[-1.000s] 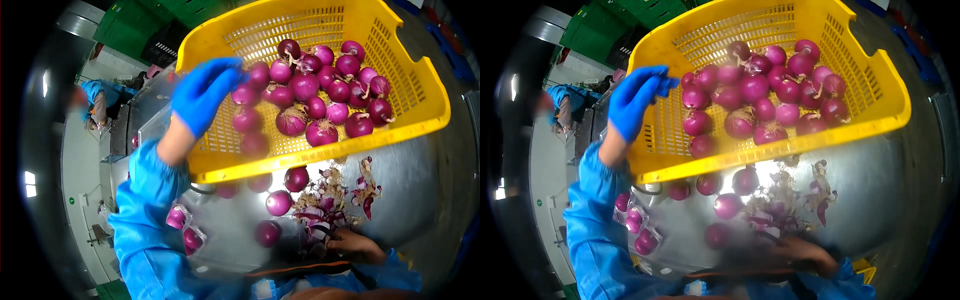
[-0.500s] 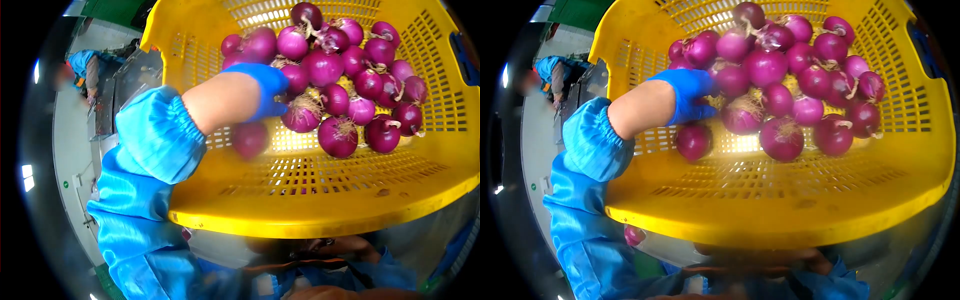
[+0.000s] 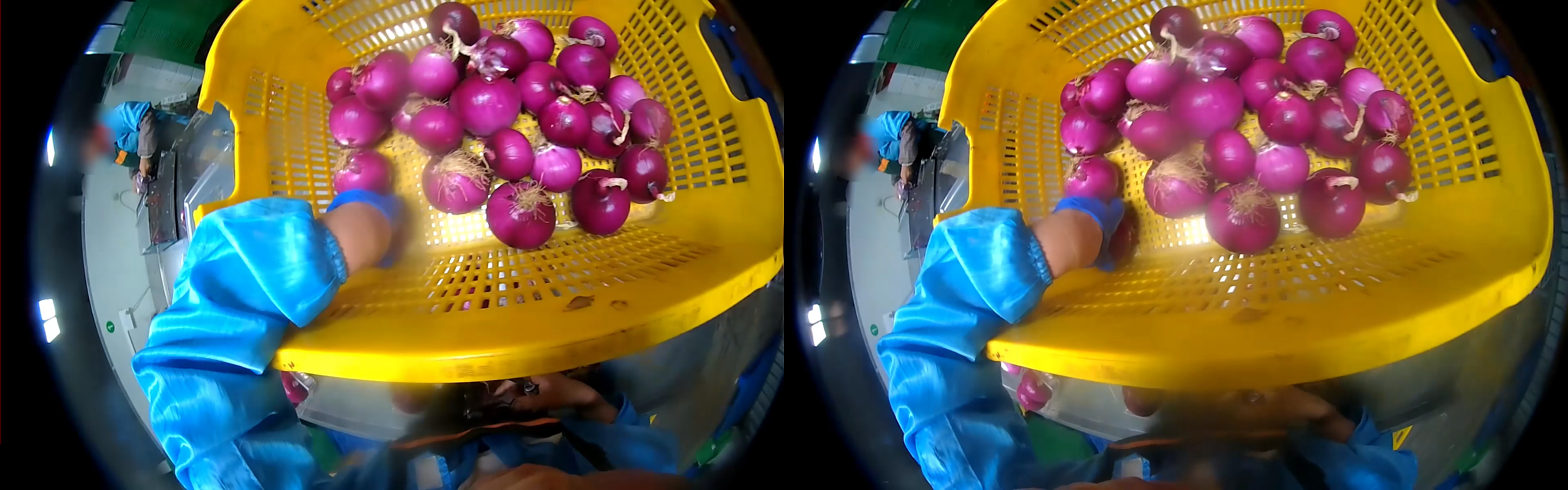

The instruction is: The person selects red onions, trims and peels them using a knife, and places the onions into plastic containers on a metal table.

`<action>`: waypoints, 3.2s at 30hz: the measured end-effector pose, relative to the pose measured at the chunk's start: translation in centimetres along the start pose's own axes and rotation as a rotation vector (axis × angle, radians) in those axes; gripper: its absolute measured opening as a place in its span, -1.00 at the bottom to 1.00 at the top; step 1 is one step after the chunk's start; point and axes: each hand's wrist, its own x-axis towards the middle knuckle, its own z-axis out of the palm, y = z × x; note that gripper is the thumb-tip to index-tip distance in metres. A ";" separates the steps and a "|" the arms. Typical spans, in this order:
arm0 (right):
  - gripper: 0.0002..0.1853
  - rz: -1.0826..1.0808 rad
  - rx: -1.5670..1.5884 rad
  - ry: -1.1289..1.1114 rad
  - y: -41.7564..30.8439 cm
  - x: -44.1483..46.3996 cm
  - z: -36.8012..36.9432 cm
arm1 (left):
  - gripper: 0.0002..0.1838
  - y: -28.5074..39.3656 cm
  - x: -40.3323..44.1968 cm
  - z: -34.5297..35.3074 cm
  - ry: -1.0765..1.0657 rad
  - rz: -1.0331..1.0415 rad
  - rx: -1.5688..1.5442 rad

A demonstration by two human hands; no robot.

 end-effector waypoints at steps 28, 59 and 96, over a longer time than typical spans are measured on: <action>-0.64 0.019 0.097 0.249 -3.9 -2.7 2.6 | -0.35 0.2 -4.1 -10.0 -0.073 0.172 -0.249; -0.67 -0.410 -1.406 1.254 -9.8 -5.1 15.6 | 0.02 23.0 -21.8 6.3 0.672 0.401 -1.584; -0.58 -0.385 -0.806 1.490 -1.6 -5.5 16.7 | 0.14 24.2 -18.9 10.7 0.825 0.474 -1.649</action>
